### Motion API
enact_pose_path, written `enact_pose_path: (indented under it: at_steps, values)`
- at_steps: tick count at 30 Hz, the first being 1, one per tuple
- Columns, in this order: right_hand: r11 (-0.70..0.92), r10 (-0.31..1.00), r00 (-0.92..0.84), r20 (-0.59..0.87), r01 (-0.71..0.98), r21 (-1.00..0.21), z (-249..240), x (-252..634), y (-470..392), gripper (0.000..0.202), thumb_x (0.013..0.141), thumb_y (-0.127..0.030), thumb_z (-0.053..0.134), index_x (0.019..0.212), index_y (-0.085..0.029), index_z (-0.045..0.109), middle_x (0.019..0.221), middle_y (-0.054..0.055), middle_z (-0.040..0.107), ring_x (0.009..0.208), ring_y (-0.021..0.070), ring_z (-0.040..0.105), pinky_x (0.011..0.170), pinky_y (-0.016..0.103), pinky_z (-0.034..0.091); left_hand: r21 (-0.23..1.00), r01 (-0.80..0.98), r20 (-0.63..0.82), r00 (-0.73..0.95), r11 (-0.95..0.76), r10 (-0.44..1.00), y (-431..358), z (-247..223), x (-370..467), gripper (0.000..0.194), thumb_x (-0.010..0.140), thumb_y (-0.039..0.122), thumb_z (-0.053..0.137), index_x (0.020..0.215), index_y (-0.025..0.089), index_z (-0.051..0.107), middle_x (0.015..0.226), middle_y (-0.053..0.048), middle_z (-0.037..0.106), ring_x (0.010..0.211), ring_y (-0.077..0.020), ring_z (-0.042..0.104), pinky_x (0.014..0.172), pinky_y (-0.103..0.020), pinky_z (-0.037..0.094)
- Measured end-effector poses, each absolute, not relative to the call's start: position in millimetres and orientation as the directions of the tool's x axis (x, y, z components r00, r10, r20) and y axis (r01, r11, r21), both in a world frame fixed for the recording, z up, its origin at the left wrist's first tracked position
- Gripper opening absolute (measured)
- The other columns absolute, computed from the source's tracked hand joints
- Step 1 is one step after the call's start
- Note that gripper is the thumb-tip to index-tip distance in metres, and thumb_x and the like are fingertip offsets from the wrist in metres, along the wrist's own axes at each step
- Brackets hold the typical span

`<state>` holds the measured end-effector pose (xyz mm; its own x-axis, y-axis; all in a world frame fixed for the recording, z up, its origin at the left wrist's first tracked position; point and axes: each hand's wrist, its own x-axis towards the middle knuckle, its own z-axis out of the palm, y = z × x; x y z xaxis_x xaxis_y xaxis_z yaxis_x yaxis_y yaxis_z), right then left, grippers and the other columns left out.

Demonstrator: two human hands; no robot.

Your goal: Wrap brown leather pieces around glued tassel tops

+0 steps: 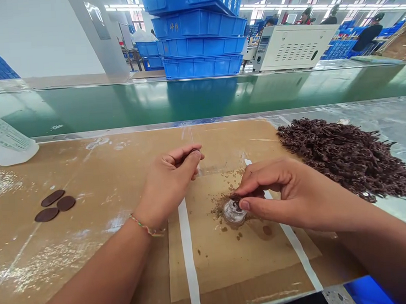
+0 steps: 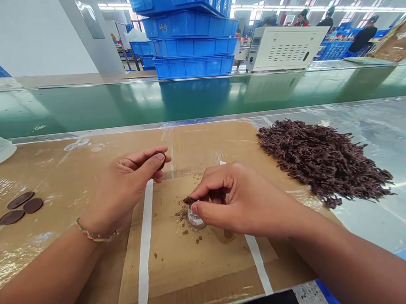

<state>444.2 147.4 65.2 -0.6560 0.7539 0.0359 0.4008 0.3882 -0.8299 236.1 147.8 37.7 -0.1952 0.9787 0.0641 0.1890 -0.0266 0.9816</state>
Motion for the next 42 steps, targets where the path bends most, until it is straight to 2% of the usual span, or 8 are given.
enact_pose_path:
  at_steps: [9, 16, 19, 23, 27, 32, 38, 42]
  values:
    - [0.426, 0.751, -0.658, 0.051, 0.425, -0.799, 63, 444, 148, 0.008, 0.079, -0.022, 0.067, 0.078, -0.020, 0.075, 0.070, -0.001, 0.069, 0.061, 0.0118, 0.062, 0.055, 0.023, 0.047, 0.992, 0.128, 0.041, -0.217, -0.013, 0.975, 145, 43, 240, 0.031, 0.079, 0.029, 0.069, 0.108, 0.018, 0.070, 0.095, -0.002, 0.073, 0.057, -0.0044, 0.053, 0.058, -0.017, 0.047]
    - [0.461, 0.741, -0.668, 0.071, 0.428, -0.777, 62, 445, 148, 0.008, 0.079, -0.023, 0.068, 0.080, -0.020, 0.076, 0.071, -0.001, 0.070, 0.065, 0.0125, 0.063, 0.058, 0.024, 0.048, 0.997, 0.026, 0.080, -0.117, -0.077, 0.990, 146, 39, 239, 0.044, 0.080, 0.012, 0.063, 0.123, 0.019, 0.063, 0.113, -0.003, 0.067, 0.083, -0.0107, 0.063, 0.082, -0.025, 0.053]
    - [0.459, 0.740, -0.668, 0.076, 0.419, -0.783, 61, 444, 148, 0.007, 0.079, -0.022, 0.068, 0.079, -0.021, 0.076, 0.070, -0.001, 0.069, 0.063, 0.0124, 0.063, 0.057, 0.024, 0.048, 0.998, -0.015, 0.066, -0.121, -0.068, 0.991, 147, 39, 239, 0.047, 0.082, 0.010, 0.060, 0.128, 0.018, 0.059, 0.122, -0.004, 0.065, 0.082, -0.0100, 0.064, 0.083, -0.026, 0.054]
    - [0.428, 0.771, -0.629, 0.104, 0.389, -0.816, 60, 445, 148, 0.006, 0.079, -0.024, 0.071, 0.076, -0.021, 0.076, 0.072, 0.000, 0.070, 0.064, 0.0128, 0.063, 0.055, 0.023, 0.048, 0.993, -0.056, 0.093, -0.114, -0.100, 0.989, 148, 40, 238, 0.045, 0.080, 0.009, 0.064, 0.125, 0.017, 0.062, 0.115, -0.005, 0.066, 0.079, -0.0087, 0.063, 0.083, -0.024, 0.054]
    - [0.275, 0.865, -0.486, 0.122, 0.256, -0.927, 58, 444, 150, 0.007, 0.071, -0.023, 0.080, 0.077, -0.023, 0.077, 0.077, 0.000, 0.072, 0.065, 0.0126, 0.064, 0.053, 0.020, 0.049, 0.991, -0.061, 0.112, -0.103, -0.118, 0.988, 148, 41, 237, 0.040, 0.079, 0.015, 0.068, 0.118, 0.017, 0.065, 0.114, -0.005, 0.064, 0.081, -0.0101, 0.061, 0.082, -0.025, 0.055]
    - [0.099, 0.903, -0.418, 0.098, -0.020, -0.995, 59, 442, 155, 0.016, 0.063, -0.017, 0.085, 0.074, -0.023, 0.076, 0.063, -0.004, 0.069, 0.056, 0.0083, 0.061, 0.054, 0.017, 0.051, 0.987, -0.133, 0.083, -0.084, -0.094, 0.993, 145, 42, 236, 0.043, 0.078, 0.019, 0.072, 0.120, 0.016, 0.063, 0.112, -0.003, 0.062, 0.081, -0.0085, 0.060, 0.080, -0.020, 0.056]
    - [0.028, 0.923, -0.383, 0.044, -0.048, -0.998, 60, 446, 157, 0.017, 0.062, -0.018, 0.086, 0.075, -0.023, 0.076, 0.067, -0.002, 0.070, 0.057, 0.0096, 0.061, 0.053, 0.019, 0.050, 0.980, -0.197, 0.026, 0.033, -0.019, 0.999, 137, 44, 240, 0.043, 0.078, 0.027, 0.076, 0.119, 0.024, 0.066, 0.110, 0.000, 0.066, 0.087, -0.0099, 0.064, 0.085, -0.019, 0.056]
    - [0.061, 0.934, -0.345, 0.090, -0.093, -0.994, 60, 445, 158, 0.016, 0.063, -0.020, 0.086, 0.075, -0.021, 0.075, 0.063, -0.002, 0.067, 0.055, 0.0102, 0.060, 0.054, 0.021, 0.052, 0.974, -0.225, 0.032, 0.151, 0.003, 0.988, 131, 44, 246, 0.039, 0.076, 0.025, 0.078, 0.114, 0.029, 0.069, 0.106, -0.001, 0.071, 0.093, -0.0127, 0.066, 0.085, -0.018, 0.056]
